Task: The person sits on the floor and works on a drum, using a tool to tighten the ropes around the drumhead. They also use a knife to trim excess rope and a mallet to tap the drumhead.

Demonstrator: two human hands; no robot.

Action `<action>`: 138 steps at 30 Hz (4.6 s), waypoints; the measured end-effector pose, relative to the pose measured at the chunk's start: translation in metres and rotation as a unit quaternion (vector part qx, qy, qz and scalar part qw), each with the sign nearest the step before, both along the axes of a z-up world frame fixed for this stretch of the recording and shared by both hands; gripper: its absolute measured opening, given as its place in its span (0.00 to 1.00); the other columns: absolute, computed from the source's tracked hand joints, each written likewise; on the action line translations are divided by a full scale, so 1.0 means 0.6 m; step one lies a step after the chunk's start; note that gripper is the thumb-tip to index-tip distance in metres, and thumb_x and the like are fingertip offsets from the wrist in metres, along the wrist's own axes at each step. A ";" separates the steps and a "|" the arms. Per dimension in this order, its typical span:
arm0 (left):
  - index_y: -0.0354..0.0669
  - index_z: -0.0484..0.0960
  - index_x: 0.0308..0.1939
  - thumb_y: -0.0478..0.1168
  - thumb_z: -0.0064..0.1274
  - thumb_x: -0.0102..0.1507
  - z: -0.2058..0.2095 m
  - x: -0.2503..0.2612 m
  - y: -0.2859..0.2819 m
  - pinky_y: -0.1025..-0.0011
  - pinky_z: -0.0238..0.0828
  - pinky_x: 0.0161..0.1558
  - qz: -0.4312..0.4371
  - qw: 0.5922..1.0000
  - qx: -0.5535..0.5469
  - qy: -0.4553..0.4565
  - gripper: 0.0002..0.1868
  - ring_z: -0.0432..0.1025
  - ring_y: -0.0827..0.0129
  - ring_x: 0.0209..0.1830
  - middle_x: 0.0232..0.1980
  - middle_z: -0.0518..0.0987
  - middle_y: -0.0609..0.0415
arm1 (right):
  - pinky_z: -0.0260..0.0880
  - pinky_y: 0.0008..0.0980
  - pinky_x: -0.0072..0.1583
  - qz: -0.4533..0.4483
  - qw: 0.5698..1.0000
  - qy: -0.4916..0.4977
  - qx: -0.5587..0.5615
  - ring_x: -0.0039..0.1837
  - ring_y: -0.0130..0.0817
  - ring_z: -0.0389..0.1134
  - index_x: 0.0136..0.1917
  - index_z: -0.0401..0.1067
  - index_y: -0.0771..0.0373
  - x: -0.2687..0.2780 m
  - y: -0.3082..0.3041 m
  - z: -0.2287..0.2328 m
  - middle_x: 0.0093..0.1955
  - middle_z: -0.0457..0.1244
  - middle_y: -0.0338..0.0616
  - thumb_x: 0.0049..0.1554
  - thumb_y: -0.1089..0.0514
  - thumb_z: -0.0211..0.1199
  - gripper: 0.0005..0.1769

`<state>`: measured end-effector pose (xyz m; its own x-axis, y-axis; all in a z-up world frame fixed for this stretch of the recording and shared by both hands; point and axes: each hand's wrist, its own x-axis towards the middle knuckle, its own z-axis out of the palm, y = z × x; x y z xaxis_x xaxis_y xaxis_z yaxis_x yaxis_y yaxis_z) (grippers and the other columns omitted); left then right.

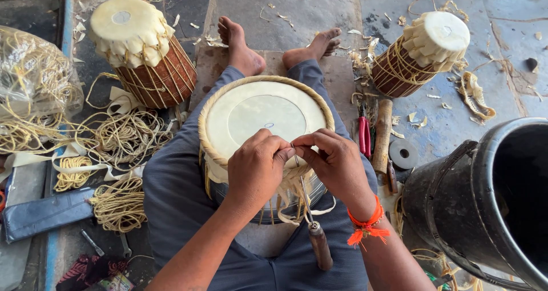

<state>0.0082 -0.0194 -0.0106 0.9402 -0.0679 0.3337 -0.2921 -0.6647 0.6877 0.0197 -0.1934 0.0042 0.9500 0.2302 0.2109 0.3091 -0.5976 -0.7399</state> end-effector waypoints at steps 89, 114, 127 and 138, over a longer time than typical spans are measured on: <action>0.41 0.81 0.44 0.42 0.46 0.71 -0.038 -0.144 0.083 0.58 0.61 0.43 -0.076 0.959 -0.099 -0.256 0.11 0.72 0.58 0.34 0.36 0.80 0.54 | 0.67 0.26 0.51 0.099 0.876 0.182 0.436 0.48 0.32 0.69 0.63 0.70 0.71 -0.241 0.088 -0.171 0.47 0.68 0.49 0.73 0.51 0.46 0.22; 0.48 0.83 0.42 0.49 0.54 0.64 -0.087 -0.135 0.071 0.57 0.59 0.52 -0.142 0.949 0.081 -0.270 0.11 0.67 0.57 0.44 0.38 0.72 0.53 | 0.57 0.28 0.35 0.004 0.691 0.350 0.633 0.31 0.27 0.55 0.46 0.68 0.61 -0.202 0.036 -0.067 0.35 0.62 0.41 0.67 0.50 0.47 0.15; 0.64 0.85 0.34 0.47 0.67 0.56 -0.072 -0.126 0.092 0.66 0.49 0.52 -0.231 0.960 0.016 -0.157 0.06 0.65 0.72 0.43 0.38 0.69 0.66 | 0.71 0.29 0.50 -0.162 0.973 -0.064 0.152 0.48 0.29 0.70 0.54 0.71 0.63 -0.241 -0.083 -0.156 0.48 0.66 0.42 0.57 0.69 0.68 0.12; 0.58 0.84 0.48 0.50 0.68 0.56 -0.075 -0.124 0.087 0.62 0.50 0.55 -0.206 0.968 0.048 -0.136 0.18 0.66 0.69 0.45 0.39 0.70 0.65 | 0.74 0.33 0.49 0.093 0.926 -0.365 0.008 0.49 0.39 0.70 0.54 0.79 0.64 -0.180 -0.054 -0.168 0.52 0.64 0.45 0.49 0.69 0.75 0.18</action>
<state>-0.0664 0.0329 -0.0555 0.7051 -0.4611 0.5388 -0.7074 -0.5107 0.4887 -0.0882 -0.2261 -0.0966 0.4960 0.3680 0.7865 0.8277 -0.4743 -0.3001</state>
